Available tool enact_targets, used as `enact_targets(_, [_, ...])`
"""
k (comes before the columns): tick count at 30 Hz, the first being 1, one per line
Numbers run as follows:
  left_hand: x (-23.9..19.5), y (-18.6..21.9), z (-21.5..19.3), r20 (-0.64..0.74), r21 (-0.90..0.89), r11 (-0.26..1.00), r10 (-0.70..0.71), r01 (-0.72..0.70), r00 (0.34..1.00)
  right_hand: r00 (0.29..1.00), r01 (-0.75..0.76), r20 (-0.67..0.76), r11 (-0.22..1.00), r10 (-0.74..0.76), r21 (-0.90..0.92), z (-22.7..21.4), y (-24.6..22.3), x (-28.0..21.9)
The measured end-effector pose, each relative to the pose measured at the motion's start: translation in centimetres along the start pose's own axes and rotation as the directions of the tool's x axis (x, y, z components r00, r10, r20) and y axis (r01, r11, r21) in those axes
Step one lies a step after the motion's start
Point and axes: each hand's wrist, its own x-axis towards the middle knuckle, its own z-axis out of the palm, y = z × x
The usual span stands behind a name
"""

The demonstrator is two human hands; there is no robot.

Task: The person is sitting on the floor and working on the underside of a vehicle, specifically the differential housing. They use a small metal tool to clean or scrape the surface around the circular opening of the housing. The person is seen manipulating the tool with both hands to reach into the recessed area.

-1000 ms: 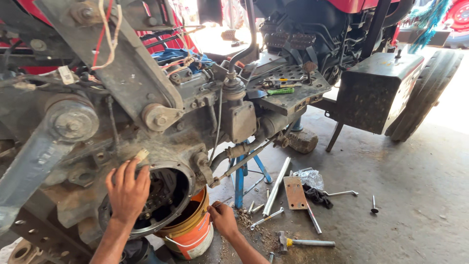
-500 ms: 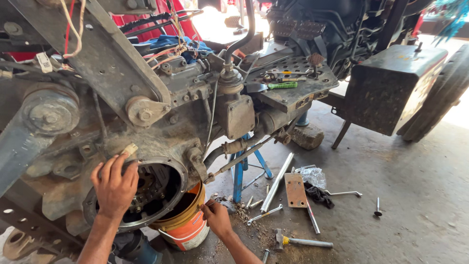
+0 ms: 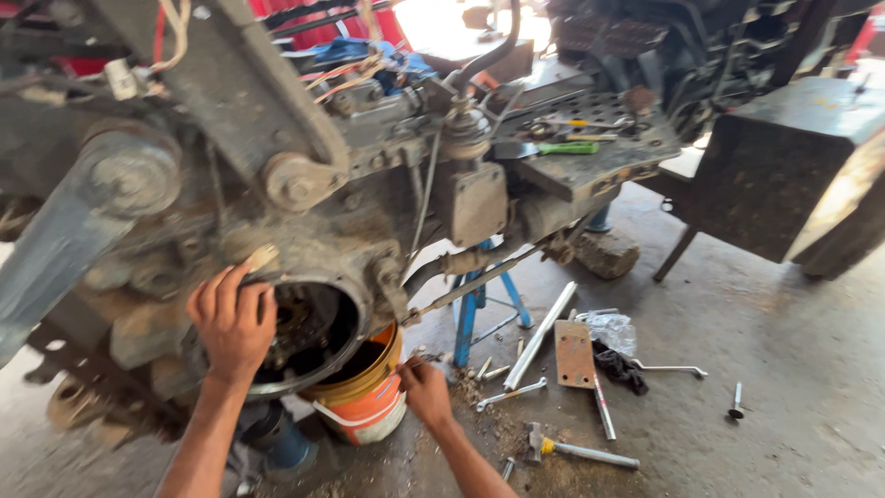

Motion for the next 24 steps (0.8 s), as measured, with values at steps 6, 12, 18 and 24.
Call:
enact_targets(6, [0.2,0.2,-1.3,-0.025,-0.101,0.995,-0.016,0.013,1.000,1.000,-0.002,-0.012,0.999,0.002,0.035,0.1,1.0,0.5])
enact_targets(12, [0.2,0.1,-0.9,-0.006,-0.037,0.999,0.038,-0.038,0.999,0.999,-0.042,-0.001,0.999,0.042,-0.015,0.1,-1.1,-0.4])
enact_targets(18, [0.2,0.4,0.6,0.024,-0.051,0.995,0.082,-0.081,0.996,0.999,-0.044,0.006,0.999,0.044,0.014,0.8,-1.9,-0.7])
enact_targets(24, [0.2,1.3,1.6,-0.023,-0.016,1.000,0.015,-0.015,1.000,0.997,-0.070,0.020,0.997,0.071,-0.029,1.2,-1.3,-0.3])
